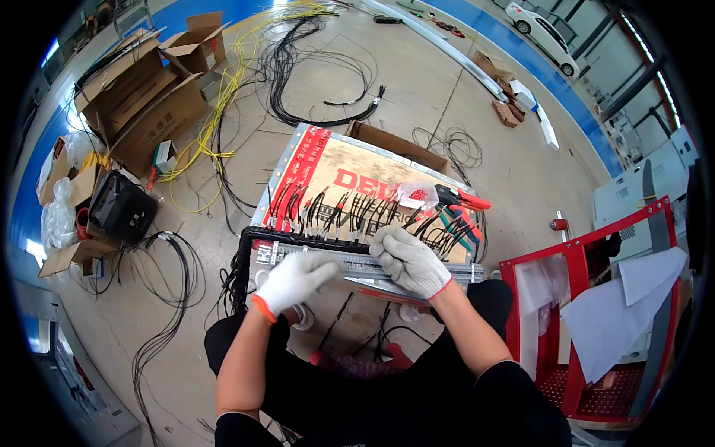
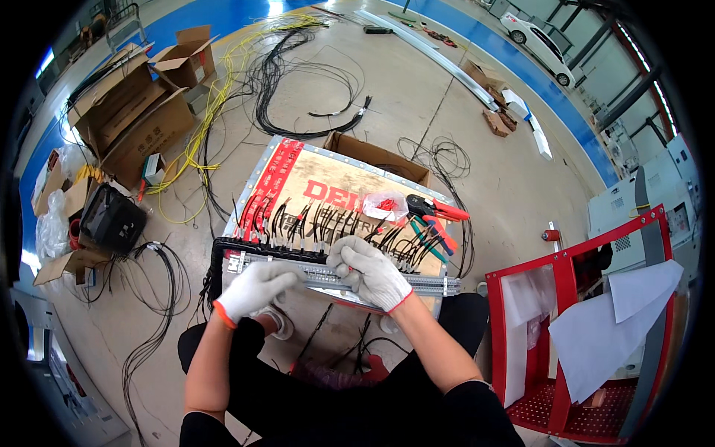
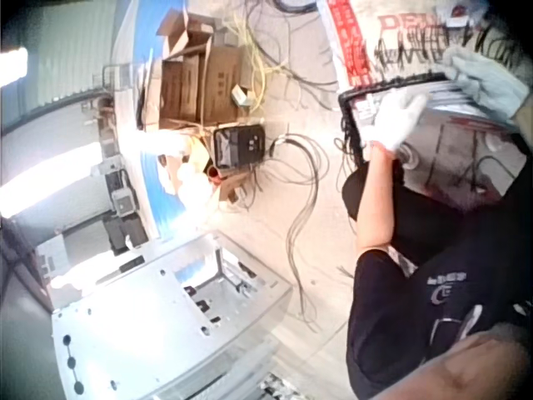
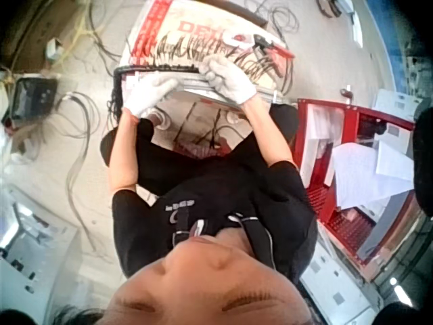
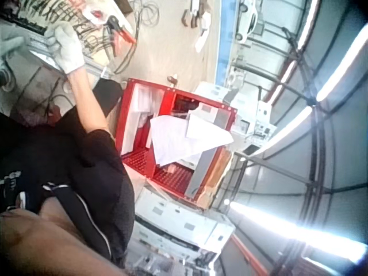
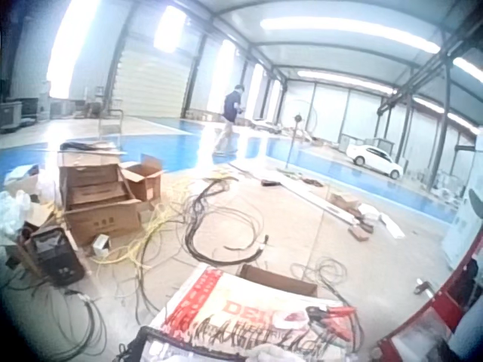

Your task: The person sits on the floor and connects black wires to a DIN rail terminal block using pliers and wire strippers. They strip wire ends, insert them into terminals, and tighten connections repeatedly.

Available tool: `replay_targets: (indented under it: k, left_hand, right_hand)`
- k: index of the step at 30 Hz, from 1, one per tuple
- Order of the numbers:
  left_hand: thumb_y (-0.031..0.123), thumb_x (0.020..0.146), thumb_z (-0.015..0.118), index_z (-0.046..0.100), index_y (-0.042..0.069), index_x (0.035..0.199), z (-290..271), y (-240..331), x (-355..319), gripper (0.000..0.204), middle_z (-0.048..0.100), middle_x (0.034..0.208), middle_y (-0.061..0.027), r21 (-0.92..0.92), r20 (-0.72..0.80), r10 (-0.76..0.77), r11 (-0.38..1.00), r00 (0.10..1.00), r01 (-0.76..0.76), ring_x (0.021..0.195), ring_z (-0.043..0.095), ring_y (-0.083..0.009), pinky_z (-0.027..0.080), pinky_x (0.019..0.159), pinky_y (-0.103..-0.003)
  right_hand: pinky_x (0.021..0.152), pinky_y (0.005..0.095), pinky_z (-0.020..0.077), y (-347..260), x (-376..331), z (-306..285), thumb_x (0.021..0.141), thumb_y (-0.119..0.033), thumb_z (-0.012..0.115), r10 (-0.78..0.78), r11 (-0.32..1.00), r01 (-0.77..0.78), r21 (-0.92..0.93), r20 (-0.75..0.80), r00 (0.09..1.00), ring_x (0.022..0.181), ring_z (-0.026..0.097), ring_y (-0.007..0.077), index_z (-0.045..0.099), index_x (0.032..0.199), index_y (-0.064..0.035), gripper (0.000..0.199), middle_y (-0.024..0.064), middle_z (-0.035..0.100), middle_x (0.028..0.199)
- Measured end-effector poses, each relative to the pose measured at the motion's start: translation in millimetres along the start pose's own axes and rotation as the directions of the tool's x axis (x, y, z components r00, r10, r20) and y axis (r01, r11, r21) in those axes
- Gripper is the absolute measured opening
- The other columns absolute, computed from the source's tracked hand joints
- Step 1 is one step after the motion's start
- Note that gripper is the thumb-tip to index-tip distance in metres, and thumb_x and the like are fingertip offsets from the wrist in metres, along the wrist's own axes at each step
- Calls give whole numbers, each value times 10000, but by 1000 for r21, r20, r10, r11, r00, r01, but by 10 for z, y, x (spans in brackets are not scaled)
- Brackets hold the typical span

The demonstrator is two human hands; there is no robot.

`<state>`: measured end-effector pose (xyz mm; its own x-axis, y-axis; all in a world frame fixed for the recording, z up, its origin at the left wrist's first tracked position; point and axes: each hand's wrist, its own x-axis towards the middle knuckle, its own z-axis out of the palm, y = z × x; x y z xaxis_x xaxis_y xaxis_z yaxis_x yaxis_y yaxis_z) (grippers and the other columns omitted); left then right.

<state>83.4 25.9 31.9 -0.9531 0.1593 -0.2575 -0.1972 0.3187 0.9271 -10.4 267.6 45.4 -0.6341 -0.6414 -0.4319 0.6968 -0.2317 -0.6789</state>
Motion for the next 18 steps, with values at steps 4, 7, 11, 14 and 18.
replay_targets:
  k: [4,7,11,14,18]
  left_hand:
    - [216,959,603,718,54,1104,320,4,80,245,733,907,-153,-1,-204,66,998,977,-68,801,710,-210,541,751,-326]
    - [159,954,602,722,42,1069,314,-99,234,203,740,936,-154,63,-507,74,997,859,-48,814,729,-237,549,746,-332]
    - [104,952,585,712,28,1118,215,-59,353,223,741,1013,-160,61,-499,161,987,852,-151,929,727,-236,538,844,-321]
    - [68,947,578,706,11,1121,225,-132,356,224,740,1050,-155,101,-460,167,986,872,-136,975,718,-219,526,892,-312]
    - [-28,905,495,711,-30,983,45,-31,363,229,735,910,-94,-135,-464,33,985,885,-107,886,697,-145,537,824,-282]
  right_hand:
    - [561,194,381,167,89,-196,1023,-175,550,-94,995,95,32,-47,994,656,457,77,568,1055,-7,173,28,522,859]
    - [506,204,292,171,76,-261,999,-186,568,-88,994,85,-74,-43,995,590,335,62,568,1016,-1,185,-33,398,719]
    - [471,203,230,188,113,-264,987,-189,551,-105,994,104,-12,-85,991,546,314,38,567,973,-37,154,-61,406,689]
    - [467,203,231,226,82,-260,991,-205,543,-140,990,141,6,-68,988,544,321,36,568,971,-40,168,-61,411,683]
    - [459,211,234,228,50,-200,1008,-244,530,-167,982,158,-100,-92,982,524,300,46,532,892,-45,230,-48,369,652]
